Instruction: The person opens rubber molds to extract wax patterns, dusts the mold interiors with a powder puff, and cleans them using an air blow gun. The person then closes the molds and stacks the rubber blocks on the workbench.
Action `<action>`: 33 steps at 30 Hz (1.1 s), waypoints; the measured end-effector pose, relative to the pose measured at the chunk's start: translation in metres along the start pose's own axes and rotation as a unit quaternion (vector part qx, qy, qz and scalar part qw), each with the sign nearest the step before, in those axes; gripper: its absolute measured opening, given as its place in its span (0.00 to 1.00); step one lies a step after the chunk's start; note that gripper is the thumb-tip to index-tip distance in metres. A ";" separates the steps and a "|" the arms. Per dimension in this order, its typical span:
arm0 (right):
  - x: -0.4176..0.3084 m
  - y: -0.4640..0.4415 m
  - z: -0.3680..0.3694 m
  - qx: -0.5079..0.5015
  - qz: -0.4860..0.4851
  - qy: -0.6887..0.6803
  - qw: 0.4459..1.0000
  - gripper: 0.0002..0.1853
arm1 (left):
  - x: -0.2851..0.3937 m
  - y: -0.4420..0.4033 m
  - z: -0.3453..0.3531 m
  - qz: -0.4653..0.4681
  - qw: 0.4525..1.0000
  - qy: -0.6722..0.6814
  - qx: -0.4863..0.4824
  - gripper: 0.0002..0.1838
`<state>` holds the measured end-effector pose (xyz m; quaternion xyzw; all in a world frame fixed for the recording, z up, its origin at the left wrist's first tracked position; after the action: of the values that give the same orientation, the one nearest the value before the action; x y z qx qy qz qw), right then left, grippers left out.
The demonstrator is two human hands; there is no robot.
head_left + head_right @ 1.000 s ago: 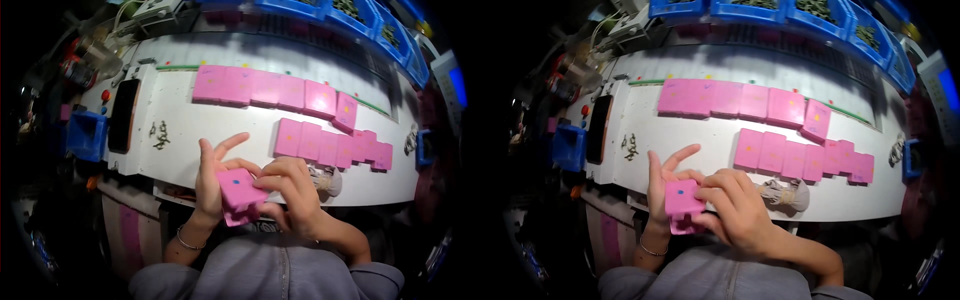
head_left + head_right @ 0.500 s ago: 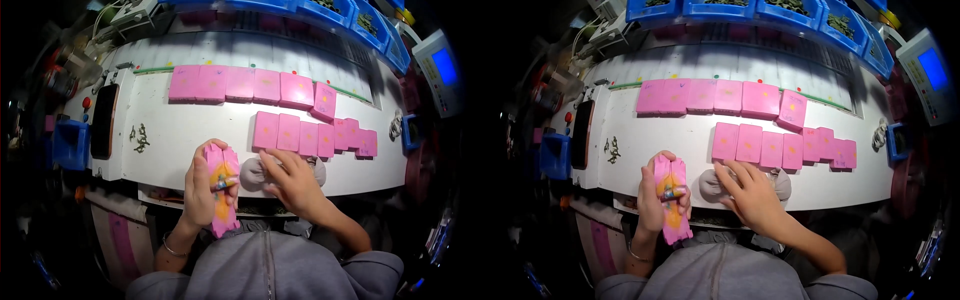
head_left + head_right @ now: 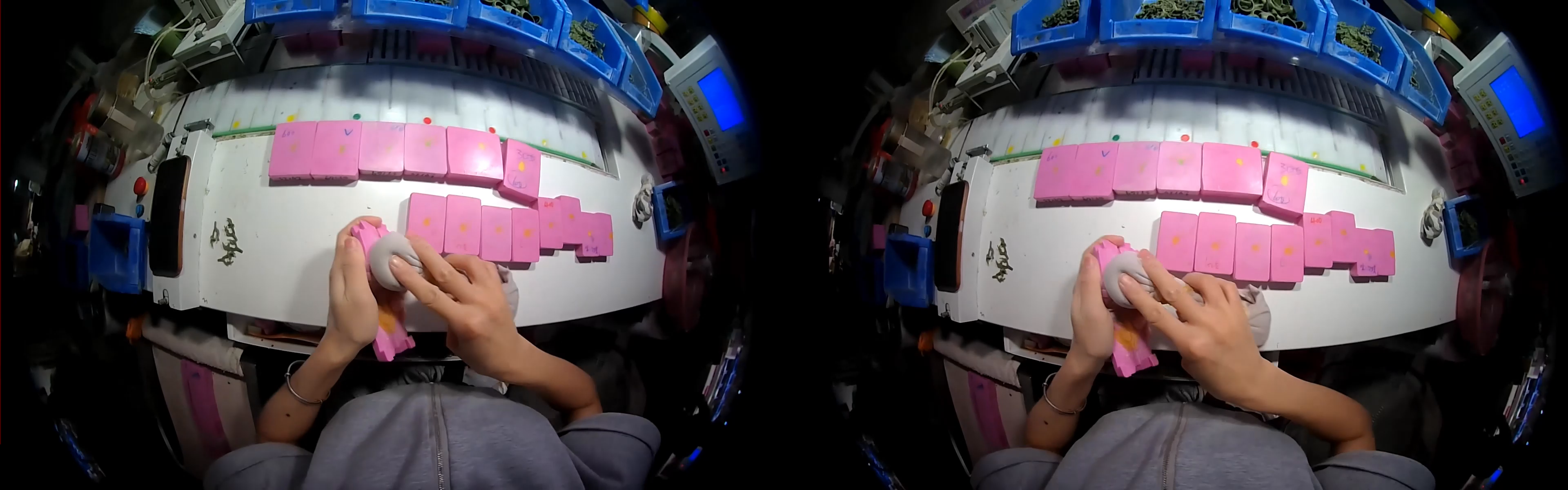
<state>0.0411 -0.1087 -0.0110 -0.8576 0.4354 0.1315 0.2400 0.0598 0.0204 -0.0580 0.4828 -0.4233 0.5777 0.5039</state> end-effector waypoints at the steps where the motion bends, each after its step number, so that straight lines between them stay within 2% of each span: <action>1: 0.001 0.000 -0.002 0.002 -0.002 0.001 1.000 0.32 | -0.003 0.001 0.002 -0.051 0.998 0.034 -0.016 0.22; 2: 0.003 0.000 -0.007 0.024 0.013 -0.010 1.000 0.32 | -0.007 0.002 0.005 -0.102 0.992 0.068 -0.032 0.22; 3: 0.004 0.000 -0.010 0.044 0.026 -0.020 0.998 0.32 | -0.013 0.000 0.006 -0.100 0.992 0.069 -0.030 0.22; 5: 0.001 0.001 0.001 0.057 -0.010 0.010 0.998 0.33 | -0.023 -0.008 0.003 -0.032 0.998 0.039 0.021 0.21; 6: 0.002 -0.001 0.003 0.064 -0.002 0.017 0.998 0.33 | -0.016 -0.006 0.009 -0.093 0.992 0.089 -0.005 0.21; 10: 0.010 0.000 0.001 0.047 0.030 -0.020 0.998 0.34 | -0.017 -0.005 0.009 -0.146 0.981 0.117 -0.043 0.21; 11: 0.010 0.002 -0.003 0.047 0.022 -0.023 0.998 0.34 | -0.015 -0.005 0.007 -0.143 0.982 0.119 -0.041 0.21; 13: 0.017 0.013 -0.005 -0.011 0.076 0.015 0.997 0.34 | -0.013 -0.006 -0.005 -0.129 0.985 0.118 -0.014 0.21; 15: 0.019 0.024 -0.001 -0.061 0.060 0.047 0.995 0.33 | -0.016 -0.005 -0.025 -0.072 0.990 0.115 0.038 0.20; 16: 0.020 0.032 0.005 -0.084 0.060 0.064 0.993 0.32 | -0.016 -0.002 -0.032 -0.079 0.990 0.111 0.031 0.18; 17: 0.019 0.038 0.013 -0.107 0.054 0.076 0.990 0.31 | -0.016 0.003 -0.040 -0.080 0.994 0.065 0.044 0.20; 18: 0.017 0.041 0.017 -0.089 0.048 0.092 0.991 0.30 | -0.016 0.008 -0.047 -0.081 0.993 0.061 0.067 0.19; 21: 0.014 0.040 0.023 -0.036 0.017 0.143 0.989 0.24 | 0.001 0.035 -0.083 0.010 0.994 0.022 0.109 0.16; 25: 0.013 0.038 0.028 -0.025 -0.027 0.130 0.991 0.22 | 0.026 0.093 -0.164 0.165 0.942 -0.046 0.288 0.15; 27: 0.008 0.034 0.032 -0.012 -0.063 0.145 0.987 0.27 | 0.035 0.123 -0.216 0.212 0.906 -0.034 0.364 0.14; 28: 0.004 0.032 0.031 -0.024 -0.046 0.137 0.989 0.26 | 0.044 0.140 -0.242 0.193 0.894 -0.055 0.401 0.13; 29: 0.001 0.030 0.033 -0.021 -0.054 0.137 0.989 0.26 | 0.051 0.155 -0.266 0.169 0.834 -0.065 0.522 0.17; 30: 0.000 0.029 0.033 -0.004 -0.061 0.143 0.988 0.25 | 0.049 0.165 -0.303 0.140 0.823 -0.057 0.547 0.22; 31: -0.002 0.029 0.032 0.012 -0.066 0.151 0.986 0.24 | 0.038 0.175 -0.342 0.061 0.792 0.026 0.607 0.26; 33: -0.024 0.019 0.027 0.010 -0.063 0.139 0.988 0.23 | 0.039 0.180 -0.405 0.071 0.784 -0.082 0.612 0.29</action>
<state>0.0117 -0.0881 -0.0292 -0.8909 0.4108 -0.0090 0.1934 -0.1729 0.3986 -0.0914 0.7042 -0.0543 0.7076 0.0238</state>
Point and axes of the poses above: each hand's wrist, its own y-axis away from the middle knuckle, its own z-axis out of the palm, x = y × z, the point moved 6 cm from there along -y, towards the middle knuckle, and after that the axes turned 5 degrees about z, right-handed, at the moved point
